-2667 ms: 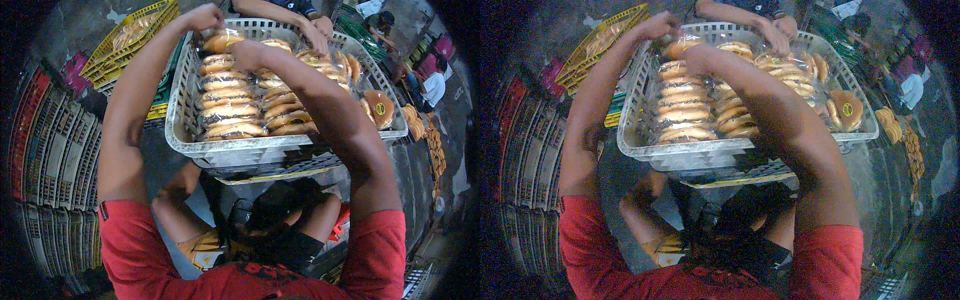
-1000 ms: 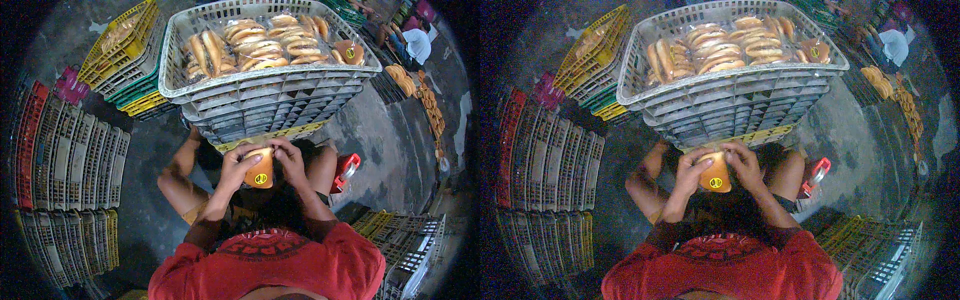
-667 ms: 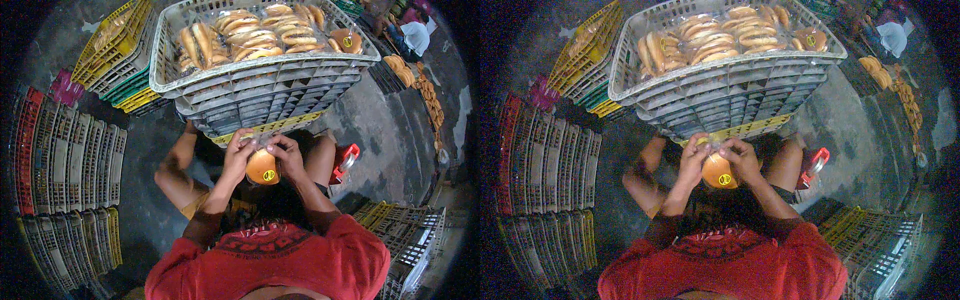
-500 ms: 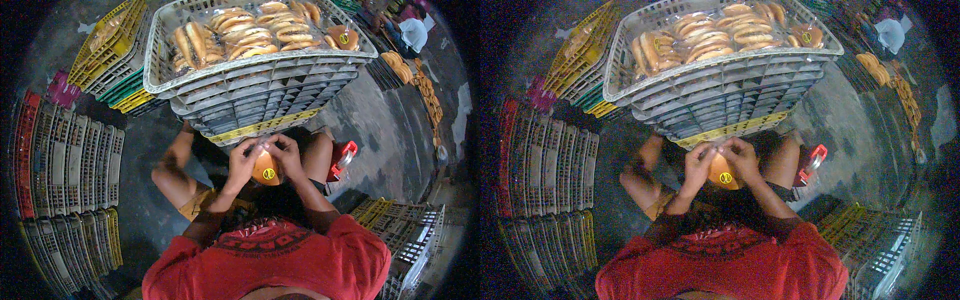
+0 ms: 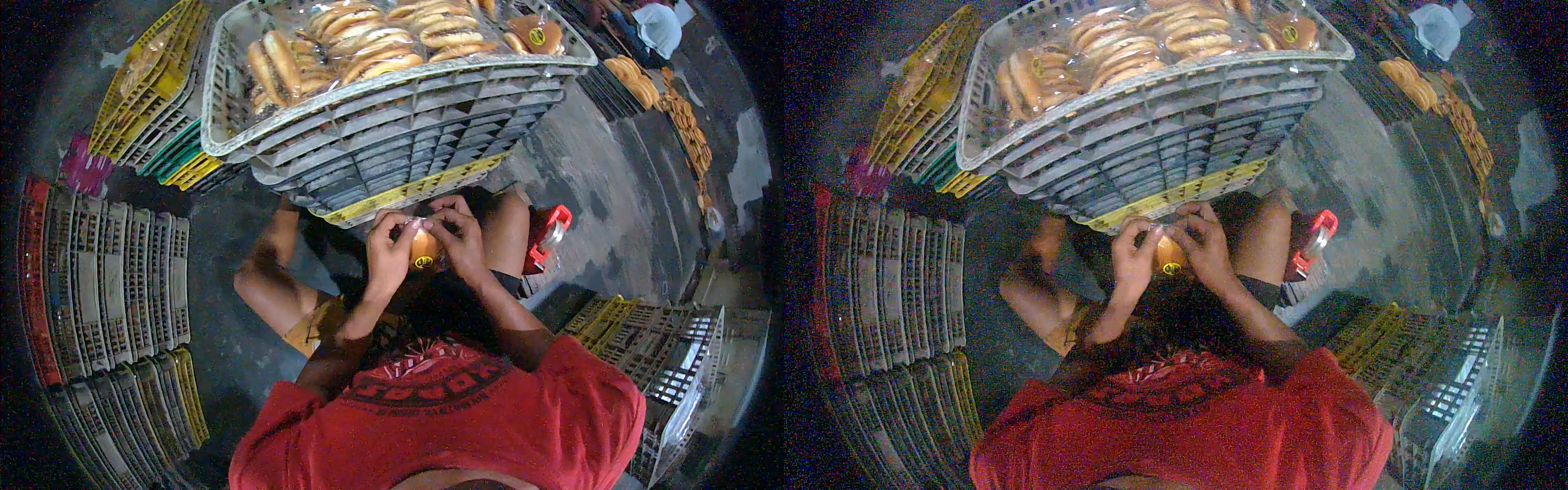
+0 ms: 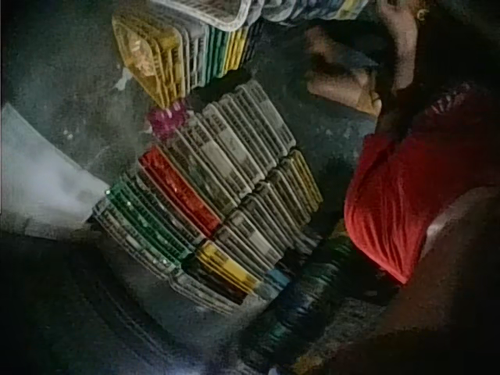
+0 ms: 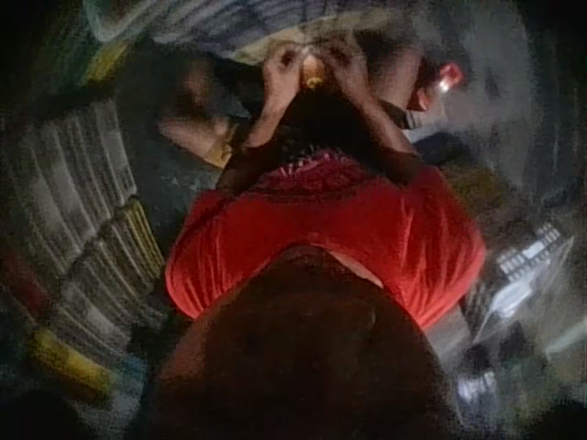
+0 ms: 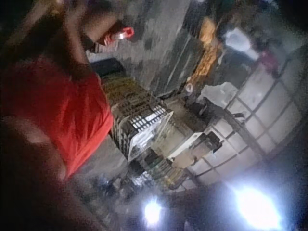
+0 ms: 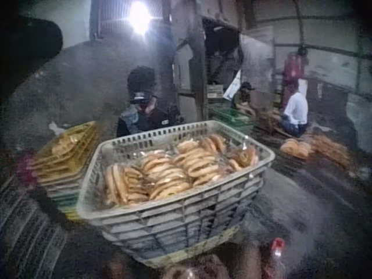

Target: The person sits on the floor and repeatedly picks round bread rolls from a yellow crate, places them into clear plastic bags, seals the bags, and stacks the packaged rolls back into the crate. The process continues with multiple rolls throughout the clip.

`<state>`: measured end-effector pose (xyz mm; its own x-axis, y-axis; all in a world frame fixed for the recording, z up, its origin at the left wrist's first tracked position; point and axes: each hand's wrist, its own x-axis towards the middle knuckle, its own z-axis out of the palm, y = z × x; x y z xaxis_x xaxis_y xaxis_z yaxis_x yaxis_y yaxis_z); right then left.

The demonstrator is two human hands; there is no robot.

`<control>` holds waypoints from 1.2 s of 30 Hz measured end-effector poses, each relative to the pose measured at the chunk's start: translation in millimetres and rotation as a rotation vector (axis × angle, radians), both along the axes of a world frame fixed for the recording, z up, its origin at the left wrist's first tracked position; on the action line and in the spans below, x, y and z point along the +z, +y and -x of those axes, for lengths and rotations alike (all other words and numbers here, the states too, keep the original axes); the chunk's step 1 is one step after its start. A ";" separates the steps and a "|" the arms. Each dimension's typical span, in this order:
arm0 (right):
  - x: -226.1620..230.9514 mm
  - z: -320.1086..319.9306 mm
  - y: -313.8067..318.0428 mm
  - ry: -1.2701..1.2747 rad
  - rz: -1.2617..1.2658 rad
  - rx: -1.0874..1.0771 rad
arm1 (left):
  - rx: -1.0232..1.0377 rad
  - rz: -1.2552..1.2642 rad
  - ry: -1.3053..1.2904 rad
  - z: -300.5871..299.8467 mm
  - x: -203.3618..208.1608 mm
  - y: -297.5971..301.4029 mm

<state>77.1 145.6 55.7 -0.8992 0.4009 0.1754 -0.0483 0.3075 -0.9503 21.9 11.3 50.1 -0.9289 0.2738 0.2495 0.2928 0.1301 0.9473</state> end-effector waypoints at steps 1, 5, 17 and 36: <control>-8.1 -3.0 -1.0 0.010 0.094 -0.017 | -0.009 -0.076 -0.062 -3.3 -9.2 1.3; -50.6 -17.6 -19.4 -0.006 0.398 -0.183 | 0.010 -0.232 -0.413 -30.4 -29.7 8.8; -120.5 -189.9 179.9 -0.353 0.279 -0.726 | -0.256 -0.015 -0.082 -46.5 -17.5 10.5; 12.7 -103.8 58.4 -0.198 0.230 -0.112 | -0.199 0.118 0.058 -29.6 1.4 34.5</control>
<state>181.0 204.0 68.4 -0.8548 0.5081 -0.1051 0.1666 0.0769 -0.9830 51.5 45.8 51.6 -0.8386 0.4804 0.2568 0.3777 0.1731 0.9096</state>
